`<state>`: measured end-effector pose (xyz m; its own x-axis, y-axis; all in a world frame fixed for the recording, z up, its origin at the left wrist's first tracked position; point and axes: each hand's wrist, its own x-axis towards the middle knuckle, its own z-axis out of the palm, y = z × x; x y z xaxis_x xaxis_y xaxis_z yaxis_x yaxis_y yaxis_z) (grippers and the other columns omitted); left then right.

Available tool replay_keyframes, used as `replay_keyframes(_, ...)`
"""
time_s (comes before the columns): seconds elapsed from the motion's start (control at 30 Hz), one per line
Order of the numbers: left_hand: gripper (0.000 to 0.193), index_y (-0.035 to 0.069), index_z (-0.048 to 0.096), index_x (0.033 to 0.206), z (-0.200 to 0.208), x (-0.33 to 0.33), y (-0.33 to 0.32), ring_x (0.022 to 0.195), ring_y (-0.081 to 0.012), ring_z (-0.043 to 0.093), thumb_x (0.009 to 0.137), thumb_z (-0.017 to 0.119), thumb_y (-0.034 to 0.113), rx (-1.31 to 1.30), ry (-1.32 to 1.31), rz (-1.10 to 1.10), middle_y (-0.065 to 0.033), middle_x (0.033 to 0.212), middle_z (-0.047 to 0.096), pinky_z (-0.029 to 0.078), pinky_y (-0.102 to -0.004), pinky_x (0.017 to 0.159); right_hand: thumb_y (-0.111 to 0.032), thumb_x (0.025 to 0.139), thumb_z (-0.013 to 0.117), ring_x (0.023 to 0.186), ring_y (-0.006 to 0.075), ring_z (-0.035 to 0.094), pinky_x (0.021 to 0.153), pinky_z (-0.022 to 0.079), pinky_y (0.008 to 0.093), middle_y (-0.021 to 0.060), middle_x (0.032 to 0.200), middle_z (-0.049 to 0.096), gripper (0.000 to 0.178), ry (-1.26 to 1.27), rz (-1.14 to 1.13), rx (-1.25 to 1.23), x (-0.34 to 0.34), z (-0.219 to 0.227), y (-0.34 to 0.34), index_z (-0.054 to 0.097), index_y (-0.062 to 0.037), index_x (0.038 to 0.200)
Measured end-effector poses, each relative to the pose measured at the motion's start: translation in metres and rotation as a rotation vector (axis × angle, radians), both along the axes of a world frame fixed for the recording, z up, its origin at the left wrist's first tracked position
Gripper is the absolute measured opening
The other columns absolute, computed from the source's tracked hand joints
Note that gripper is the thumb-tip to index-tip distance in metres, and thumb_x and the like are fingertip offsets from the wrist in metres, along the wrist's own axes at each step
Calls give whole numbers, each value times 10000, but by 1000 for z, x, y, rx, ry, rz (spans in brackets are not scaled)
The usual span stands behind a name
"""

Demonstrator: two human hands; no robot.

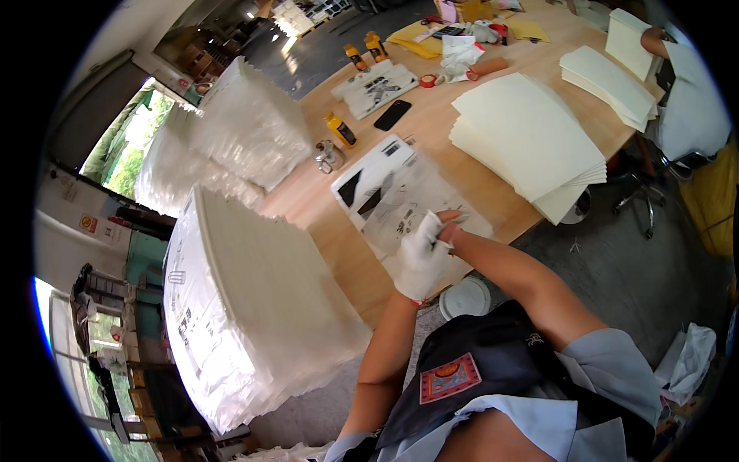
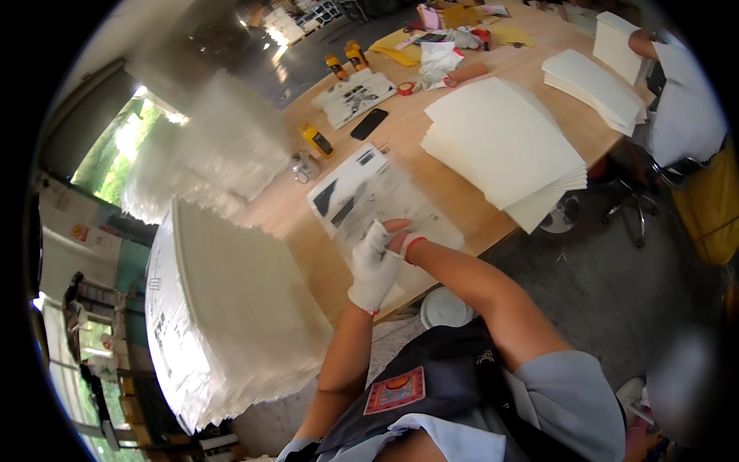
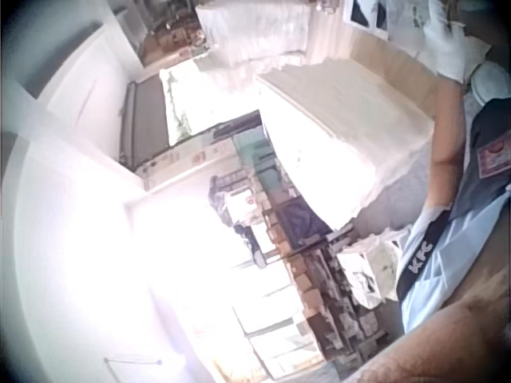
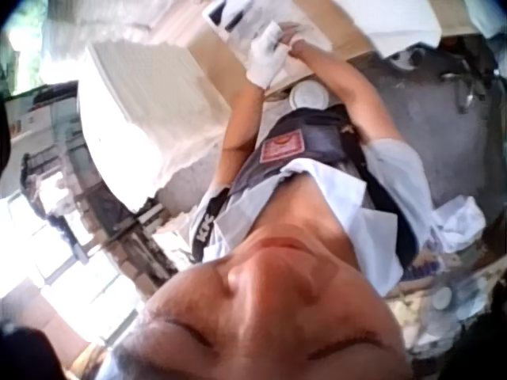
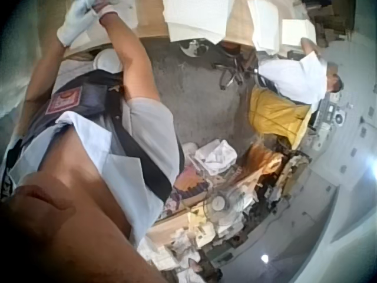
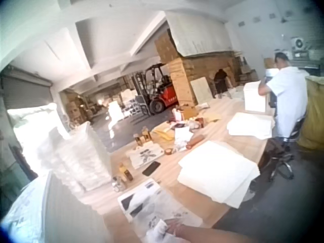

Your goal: The person repeatedly picks up sheets of white paper from a stack on a table and places them into a clear plastic bag. The process is repeated continuously throughout the video.

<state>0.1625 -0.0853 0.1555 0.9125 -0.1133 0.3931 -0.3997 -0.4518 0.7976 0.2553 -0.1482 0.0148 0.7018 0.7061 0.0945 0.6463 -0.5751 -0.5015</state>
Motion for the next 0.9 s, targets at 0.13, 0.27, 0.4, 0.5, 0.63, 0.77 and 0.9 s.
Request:
replay_keyframes(0.13,161,55,618,1057,-56,15,22,694,-64,538,910,550,46,23,-98,121,-49,821,638,449,-234,641,-221,802,571,848,305,634,735,499,410,121,935,663,173,34,-64,74,-35,44,-66,644,-165,949)
replay_keyframes(0.27,134,53,610,1042,-100,18,29,618,-50,451,936,543,101,-315,189,157,7,733,549,391,-210,569,-18,729,559,897,282,590,780,474,403,77,963,614,257,-368,-343,173,-55,64,-167,608,-116,962)
replay_keyframes(0.4,150,54,601,1040,-91,22,2,614,-42,437,952,530,152,-375,380,74,11,755,532,366,-199,527,-81,751,600,946,280,552,837,455,393,54,999,591,253,-465,-549,-58,-45,58,-223,599,-120,1001)
replay_keyframes(0.5,158,63,589,1031,-92,29,-13,622,-36,464,954,522,184,-325,413,13,3,823,578,377,-190,503,-120,763,612,839,254,561,741,470,378,55,881,582,176,-644,-438,21,-33,48,-235,594,-118,938)
replay_keyframes(0.63,218,32,576,1093,-92,38,-32,633,-51,485,950,537,192,-468,497,-85,-13,822,594,410,-205,545,-132,781,608,743,243,570,683,484,378,49,804,566,102,-711,-371,-18,-20,44,-244,587,-122,880)
replay_keyframes(0.77,312,11,545,1148,-86,50,-58,771,-88,543,949,527,251,-371,483,-326,-64,988,603,470,-227,657,-141,785,608,720,244,580,634,482,374,49,809,578,68,-753,-416,-87,-17,57,-245,573,-111,834)
replay_keyframes(0.9,345,-25,534,1160,-101,62,-74,900,-133,568,944,495,242,-1009,824,-303,-119,1128,571,492,-263,753,-187,750,642,627,269,570,599,478,399,79,770,587,119,-604,-314,32,-83,100,-193,579,-142,840)
